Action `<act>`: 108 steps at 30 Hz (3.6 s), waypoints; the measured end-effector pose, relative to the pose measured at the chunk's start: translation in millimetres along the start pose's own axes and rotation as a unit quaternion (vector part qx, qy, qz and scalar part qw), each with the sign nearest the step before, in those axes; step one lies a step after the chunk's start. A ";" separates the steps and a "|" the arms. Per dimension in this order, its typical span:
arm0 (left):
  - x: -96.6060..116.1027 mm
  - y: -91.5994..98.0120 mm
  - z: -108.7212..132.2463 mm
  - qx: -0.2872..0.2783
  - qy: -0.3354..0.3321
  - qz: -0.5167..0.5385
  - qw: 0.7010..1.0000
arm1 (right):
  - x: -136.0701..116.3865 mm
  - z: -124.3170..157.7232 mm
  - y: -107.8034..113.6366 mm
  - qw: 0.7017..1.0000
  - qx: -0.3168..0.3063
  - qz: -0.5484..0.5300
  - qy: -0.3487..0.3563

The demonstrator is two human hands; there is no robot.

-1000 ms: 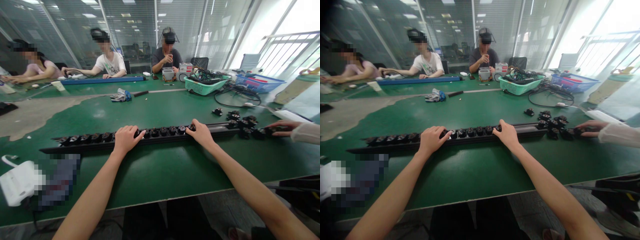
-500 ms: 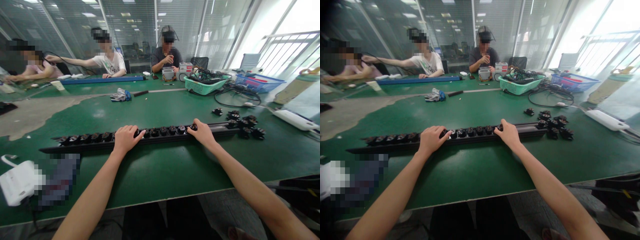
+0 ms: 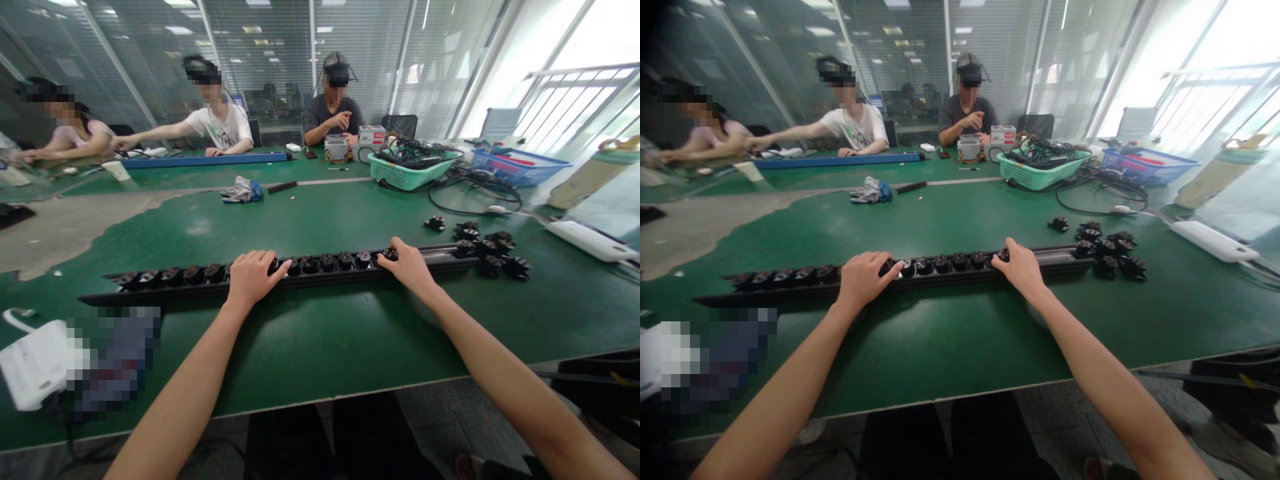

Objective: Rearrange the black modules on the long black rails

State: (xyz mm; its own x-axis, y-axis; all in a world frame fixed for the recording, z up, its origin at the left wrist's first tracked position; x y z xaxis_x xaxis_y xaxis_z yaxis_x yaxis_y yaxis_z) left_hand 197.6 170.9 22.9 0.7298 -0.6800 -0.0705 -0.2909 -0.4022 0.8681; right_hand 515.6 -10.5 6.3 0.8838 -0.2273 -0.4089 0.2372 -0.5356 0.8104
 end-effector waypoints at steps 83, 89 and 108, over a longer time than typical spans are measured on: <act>1.0 0.1 -0.7 0.004 0.003 0.009 1.000 | 20.8 0.7 7.5 1.000 0.016 -0.002 0.005; 0.9 0.1 -0.6 0.005 0.004 0.005 1.000 | 20.7 0.7 8.0 1.000 0.018 0.003 0.007; -0.1 -0.3 0.3 0.006 0.001 -0.001 1.000 | 25.8 0.1 11.3 0.999 0.000 0.038 -0.016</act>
State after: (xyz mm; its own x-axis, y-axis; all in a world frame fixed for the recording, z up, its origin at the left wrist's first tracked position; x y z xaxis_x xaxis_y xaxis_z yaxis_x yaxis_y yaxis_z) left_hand 197.4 170.9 22.5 0.7319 -0.6777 -0.0707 -0.2976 -0.4112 0.8616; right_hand 541.1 -22.5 4.8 0.8860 -0.2926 -0.3596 0.1702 -0.5162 0.8394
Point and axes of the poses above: each hand's wrist, its own z-axis away from the middle knuckle, its own y-axis out of the back of the hand, x = y × z, the point moved 1 cm from there along -z, towards the middle knuckle, and after that the axes turned 7 degrees about y, right-handed, at the moved point
